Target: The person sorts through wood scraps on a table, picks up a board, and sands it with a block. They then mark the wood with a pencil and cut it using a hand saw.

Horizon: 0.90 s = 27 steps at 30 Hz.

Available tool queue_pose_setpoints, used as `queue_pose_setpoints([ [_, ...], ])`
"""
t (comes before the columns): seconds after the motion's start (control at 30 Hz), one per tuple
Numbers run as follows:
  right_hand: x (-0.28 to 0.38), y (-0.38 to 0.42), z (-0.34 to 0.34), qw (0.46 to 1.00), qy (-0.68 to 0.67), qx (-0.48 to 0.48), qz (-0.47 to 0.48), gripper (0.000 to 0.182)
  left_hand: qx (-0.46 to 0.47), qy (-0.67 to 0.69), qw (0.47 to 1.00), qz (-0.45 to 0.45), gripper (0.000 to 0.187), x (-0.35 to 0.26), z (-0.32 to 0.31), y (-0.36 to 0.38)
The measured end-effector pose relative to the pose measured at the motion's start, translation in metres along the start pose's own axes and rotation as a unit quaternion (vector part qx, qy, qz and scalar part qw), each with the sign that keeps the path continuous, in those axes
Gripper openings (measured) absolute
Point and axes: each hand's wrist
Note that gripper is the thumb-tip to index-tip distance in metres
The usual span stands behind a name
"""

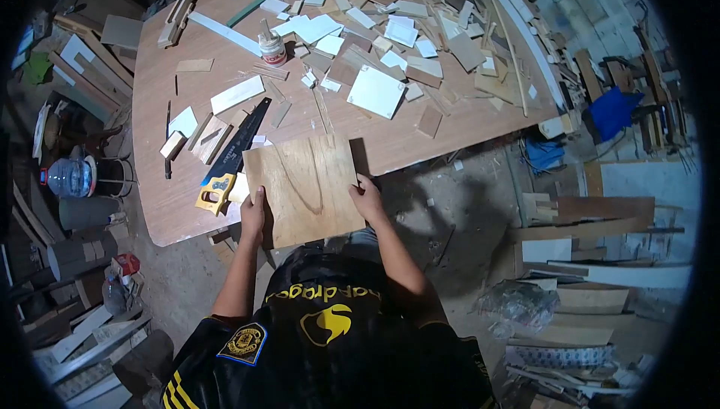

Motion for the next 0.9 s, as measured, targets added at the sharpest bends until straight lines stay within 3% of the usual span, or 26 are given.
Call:
queue_pose_setpoints([
  [0.07,-0.008,-0.031,0.016,1.0,0.009,-0.012,0.008,0.047,-0.019,-0.001,1.0,-0.016,0.049,0.004,-0.017,-0.017],
  [0.13,-0.017,-0.067,0.039,0.991,0.08,-0.06,0.088,0.049,-0.042,0.0,0.999,-0.029,0.048,0.01,-0.039,-0.03],
  [0.2,-0.033,-0.115,0.058,0.991,0.077,-0.069,0.088,0.054,-0.094,-0.086,0.991,-0.038,0.049,0.008,-0.059,-0.041],
  [0.27,-0.035,-0.156,0.084,0.969,0.139,-0.153,0.132,0.062,-0.129,-0.094,0.986,-0.038,0.05,0.018,-0.08,-0.05],
  [0.3,-0.031,-0.174,0.096,0.981,0.066,-0.152,0.104,0.072,-0.16,-0.101,0.981,-0.038,0.051,0.025,-0.092,-0.051],
  [0.47,0.0,-0.235,0.12,0.981,0.101,-0.166,-0.01,0.086,-0.194,-0.026,0.981,-0.013,0.05,0.029,-0.131,-0.05],
  [0.53,0.022,-0.237,0.126,0.988,0.067,-0.101,-0.1,0.087,-0.201,0.055,0.978,-0.006,0.048,0.042,-0.137,-0.051],
  [0.6,0.004,-0.259,0.118,0.985,0.083,-0.113,-0.096,0.077,-0.206,0.049,0.977,-0.023,0.043,0.046,-0.143,-0.054],
  [0.7,0.018,-0.26,0.123,0.989,0.064,-0.033,-0.13,0.053,-0.241,-0.057,0.969,-0.015,0.038,0.037,-0.151,-0.058],
  [0.9,-0.018,-0.282,0.124,0.99,0.008,-0.07,-0.119,0.049,-0.247,-0.179,0.952,-0.037,0.041,0.056,-0.15,-0.086],
])
Point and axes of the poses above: each hand's wrist, its own y-axis away from the middle knuckle, its own z-axis out of the back of the hand, x = y × z, and after that the axes turned 4 degrees about -z, right-handed
